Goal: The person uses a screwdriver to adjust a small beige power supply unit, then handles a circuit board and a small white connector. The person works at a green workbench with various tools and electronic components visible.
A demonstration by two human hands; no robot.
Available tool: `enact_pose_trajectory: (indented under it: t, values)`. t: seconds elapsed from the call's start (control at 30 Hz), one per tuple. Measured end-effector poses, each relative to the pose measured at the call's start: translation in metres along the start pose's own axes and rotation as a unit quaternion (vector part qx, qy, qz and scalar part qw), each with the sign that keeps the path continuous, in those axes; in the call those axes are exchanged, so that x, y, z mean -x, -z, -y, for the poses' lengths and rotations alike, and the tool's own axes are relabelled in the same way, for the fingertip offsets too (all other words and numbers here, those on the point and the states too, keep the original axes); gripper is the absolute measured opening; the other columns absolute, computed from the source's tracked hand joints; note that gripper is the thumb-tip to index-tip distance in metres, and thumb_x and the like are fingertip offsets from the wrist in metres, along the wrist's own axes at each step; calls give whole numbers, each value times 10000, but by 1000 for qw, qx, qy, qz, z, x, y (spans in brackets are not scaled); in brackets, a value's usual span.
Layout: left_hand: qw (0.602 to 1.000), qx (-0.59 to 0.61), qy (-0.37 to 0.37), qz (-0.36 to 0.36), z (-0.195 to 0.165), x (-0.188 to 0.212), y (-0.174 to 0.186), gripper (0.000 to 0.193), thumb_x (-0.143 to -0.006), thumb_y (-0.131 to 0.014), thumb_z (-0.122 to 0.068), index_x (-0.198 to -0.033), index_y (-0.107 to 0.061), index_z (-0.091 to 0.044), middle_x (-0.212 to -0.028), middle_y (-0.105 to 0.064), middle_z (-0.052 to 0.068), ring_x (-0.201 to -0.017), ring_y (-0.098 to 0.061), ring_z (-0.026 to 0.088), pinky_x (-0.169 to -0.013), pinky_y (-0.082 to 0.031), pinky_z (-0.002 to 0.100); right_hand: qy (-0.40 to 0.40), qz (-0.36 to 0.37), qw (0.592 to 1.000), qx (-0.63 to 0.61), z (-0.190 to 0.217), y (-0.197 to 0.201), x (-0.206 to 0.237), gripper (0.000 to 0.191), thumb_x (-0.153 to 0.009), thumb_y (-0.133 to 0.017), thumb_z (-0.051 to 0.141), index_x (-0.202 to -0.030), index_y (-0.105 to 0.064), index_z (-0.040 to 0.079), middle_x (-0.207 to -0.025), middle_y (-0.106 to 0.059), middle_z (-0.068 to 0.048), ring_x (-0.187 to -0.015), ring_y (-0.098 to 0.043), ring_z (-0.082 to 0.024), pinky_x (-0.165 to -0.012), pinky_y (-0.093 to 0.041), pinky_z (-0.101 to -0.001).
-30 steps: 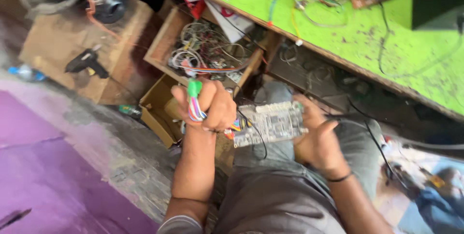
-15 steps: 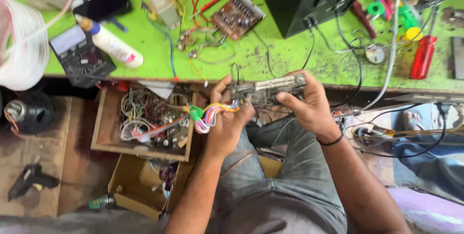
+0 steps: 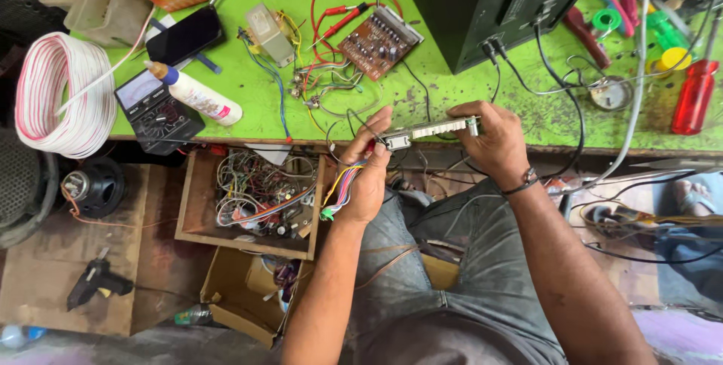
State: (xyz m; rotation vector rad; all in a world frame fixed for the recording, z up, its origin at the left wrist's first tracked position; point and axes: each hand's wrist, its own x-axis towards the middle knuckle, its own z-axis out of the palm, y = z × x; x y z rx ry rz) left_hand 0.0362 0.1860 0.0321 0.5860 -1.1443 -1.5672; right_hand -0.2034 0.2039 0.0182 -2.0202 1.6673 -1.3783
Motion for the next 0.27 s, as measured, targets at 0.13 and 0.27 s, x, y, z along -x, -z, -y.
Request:
enact_pose_trajectory:
  t: [0.13,0.27]
  values:
    - [992,122,-32,-1,11,0,4,239,-1012,-661,-15,-1234,-664,-102,-1616,-466,120,-1540,-388,231,-1308,-253,409,30,-2,999,34,3,-2,-1,297,-796,-744,-9,-1068,-665,82,-1074,-762,-86,-949,-742,-303,-810,-585,-390]
    - [990,137,-30,-2,20,2,15,156,-1014,-692,13,-1103,-695,-115,-1653,-456,137,-1559,-358,276,-1305,-258,477,-52,45,996,63,9,10,-4,241,-814,-769,21,-1033,-709,102,-999,-765,-85,-874,-739,-303,-736,-578,-389]
